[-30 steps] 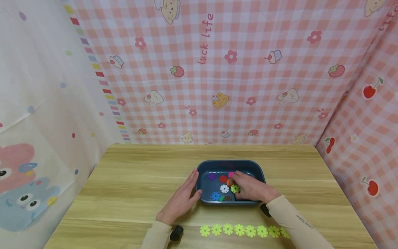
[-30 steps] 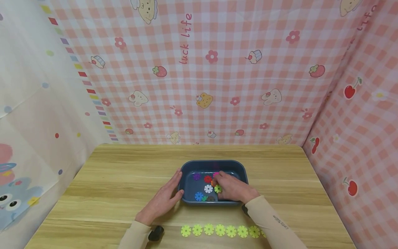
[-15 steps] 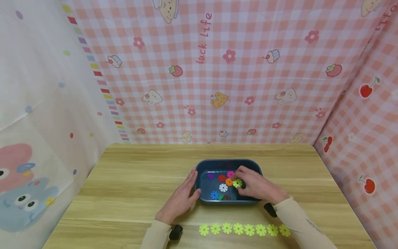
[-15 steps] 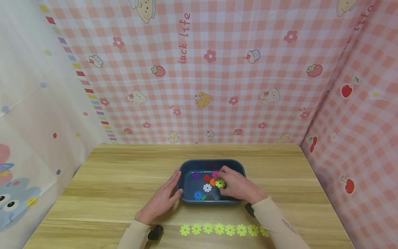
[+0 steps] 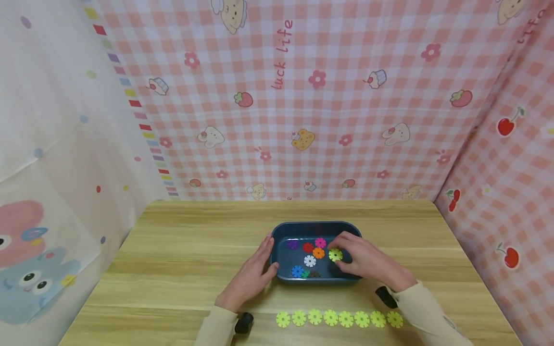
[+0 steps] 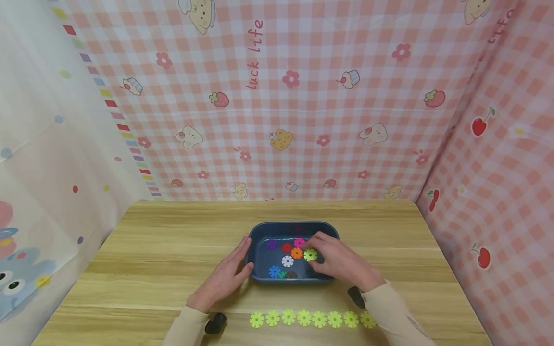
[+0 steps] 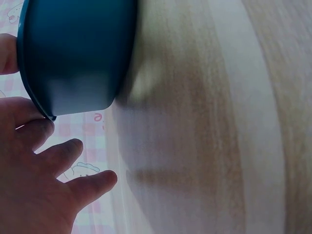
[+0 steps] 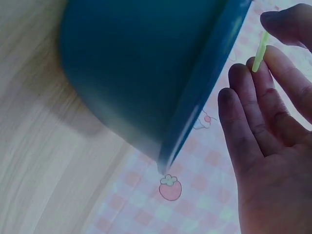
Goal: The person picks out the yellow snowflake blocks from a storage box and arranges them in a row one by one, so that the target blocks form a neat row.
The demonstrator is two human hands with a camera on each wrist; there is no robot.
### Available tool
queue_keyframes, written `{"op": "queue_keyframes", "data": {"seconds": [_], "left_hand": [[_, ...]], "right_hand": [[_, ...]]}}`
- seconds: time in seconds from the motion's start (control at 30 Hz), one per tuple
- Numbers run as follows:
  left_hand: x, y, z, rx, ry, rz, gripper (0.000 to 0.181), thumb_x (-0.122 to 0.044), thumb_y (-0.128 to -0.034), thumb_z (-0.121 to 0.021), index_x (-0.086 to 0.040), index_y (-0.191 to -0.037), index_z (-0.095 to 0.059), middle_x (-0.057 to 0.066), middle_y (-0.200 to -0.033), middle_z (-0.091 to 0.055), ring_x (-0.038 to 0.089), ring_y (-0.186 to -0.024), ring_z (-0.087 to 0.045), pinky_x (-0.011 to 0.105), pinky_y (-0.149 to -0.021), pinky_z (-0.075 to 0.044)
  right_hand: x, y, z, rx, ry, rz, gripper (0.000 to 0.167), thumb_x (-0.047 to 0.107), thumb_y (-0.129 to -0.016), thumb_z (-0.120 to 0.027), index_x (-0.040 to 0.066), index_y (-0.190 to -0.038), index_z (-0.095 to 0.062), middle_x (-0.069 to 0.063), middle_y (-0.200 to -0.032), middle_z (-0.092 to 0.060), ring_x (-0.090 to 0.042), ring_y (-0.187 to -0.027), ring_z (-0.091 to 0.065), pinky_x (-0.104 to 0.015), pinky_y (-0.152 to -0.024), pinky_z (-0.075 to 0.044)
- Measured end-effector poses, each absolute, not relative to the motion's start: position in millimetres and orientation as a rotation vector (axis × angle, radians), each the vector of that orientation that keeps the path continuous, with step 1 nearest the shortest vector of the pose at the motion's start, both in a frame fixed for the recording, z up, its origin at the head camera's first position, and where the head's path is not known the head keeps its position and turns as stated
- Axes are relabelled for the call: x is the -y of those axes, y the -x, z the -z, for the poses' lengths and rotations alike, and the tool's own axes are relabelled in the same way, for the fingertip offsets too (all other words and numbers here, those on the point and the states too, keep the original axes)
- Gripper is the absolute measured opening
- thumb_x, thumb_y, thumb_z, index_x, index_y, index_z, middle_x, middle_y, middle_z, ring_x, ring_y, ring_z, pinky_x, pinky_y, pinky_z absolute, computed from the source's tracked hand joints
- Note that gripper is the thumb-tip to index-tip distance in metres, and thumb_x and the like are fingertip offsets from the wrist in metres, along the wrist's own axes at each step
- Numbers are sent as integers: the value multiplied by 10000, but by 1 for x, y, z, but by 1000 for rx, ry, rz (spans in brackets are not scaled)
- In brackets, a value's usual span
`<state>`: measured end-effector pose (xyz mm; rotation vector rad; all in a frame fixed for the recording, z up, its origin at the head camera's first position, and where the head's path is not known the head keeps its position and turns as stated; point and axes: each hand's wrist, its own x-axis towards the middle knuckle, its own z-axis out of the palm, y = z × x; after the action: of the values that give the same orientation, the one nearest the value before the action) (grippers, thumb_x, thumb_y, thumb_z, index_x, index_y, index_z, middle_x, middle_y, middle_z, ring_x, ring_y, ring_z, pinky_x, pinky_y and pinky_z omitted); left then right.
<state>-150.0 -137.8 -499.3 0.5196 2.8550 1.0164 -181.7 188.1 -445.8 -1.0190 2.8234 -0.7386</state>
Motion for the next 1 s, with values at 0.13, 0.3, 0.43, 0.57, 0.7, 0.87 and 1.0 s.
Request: {"op": "queue_keyframes", "data": {"seconds": [0.13,0.3,0.43,0.57,0.7,0.87,1.0], "left_hand": [[138,150,499,-2859,-524,-1013,677,-326,-1090,-512,-49,-1643,-237,51,-1737,-126,283,-1563,-221,523,-1232,-278],[138,150,500,-2860,-522,-1011,679,-329,-1089,-513,-50,-1644,-238,50,-1736,-129,279,-1564,-218,516,-1233,-277],[137,149,499,-2861,-517,-1008,680,-332,-1089,-511,-52,-1644,-236,42,-1736,-128,273,-1567,-212,510,-1235,-274],[137,150,499,-2862,-517,-1002,680,-329,-1089,-512,-50,-1644,-236,50,-1735,-132,272,-1567,-212,504,-1236,-273],[137,150,498,-2858,-516,-1000,680,-328,-1089,-510,-48,-1644,-235,57,-1735,-131,277,-1567,-212,505,-1236,-272],[137,150,498,-2857,-511,-997,679,-330,-1091,-507,-50,-1645,-231,64,-1735,-131,274,-1569,-204,505,-1237,-269],[137,150,498,-2856,-510,-1004,678,-327,-1091,-507,-58,-1648,-228,61,-1736,-131,271,-1570,-202,505,-1238,-267]], "right_hand": [[-194,177,443,-2834,1031,759,293,137,-906,-799,76,-1182,-719,10,-1151,-636,-168,-991,-628,-377,-858,-597],[-201,172,441,-2846,1059,787,269,116,-904,-797,78,-1158,-719,3,-1139,-647,-187,-998,-644,-394,-862,-602],[-206,169,440,-2849,1060,818,256,100,-901,-794,83,-1146,-723,0,-1140,-651,-174,-998,-643,-414,-860,-604],[-212,164,440,-2879,1060,820,265,97,-892,-801,91,-1146,-724,10,-1141,-658,-184,-1020,-653,-418,-873,-602],[-217,160,441,-2920,1097,809,281,96,-876,-816,89,-1140,-720,17,-1126,-668,-195,-1029,-667,-414,-874,-601],[-225,156,443,-2957,1170,819,298,85,-857,-832,88,-1131,-716,23,-1118,-679,-181,-1019,-673,-413,-871,-600],[-232,150,444,-2961,1146,848,307,75,-853,-837,110,-1135,-720,40,-1126,-673,-172,-1028,-663,-420,-881,-599]]}}
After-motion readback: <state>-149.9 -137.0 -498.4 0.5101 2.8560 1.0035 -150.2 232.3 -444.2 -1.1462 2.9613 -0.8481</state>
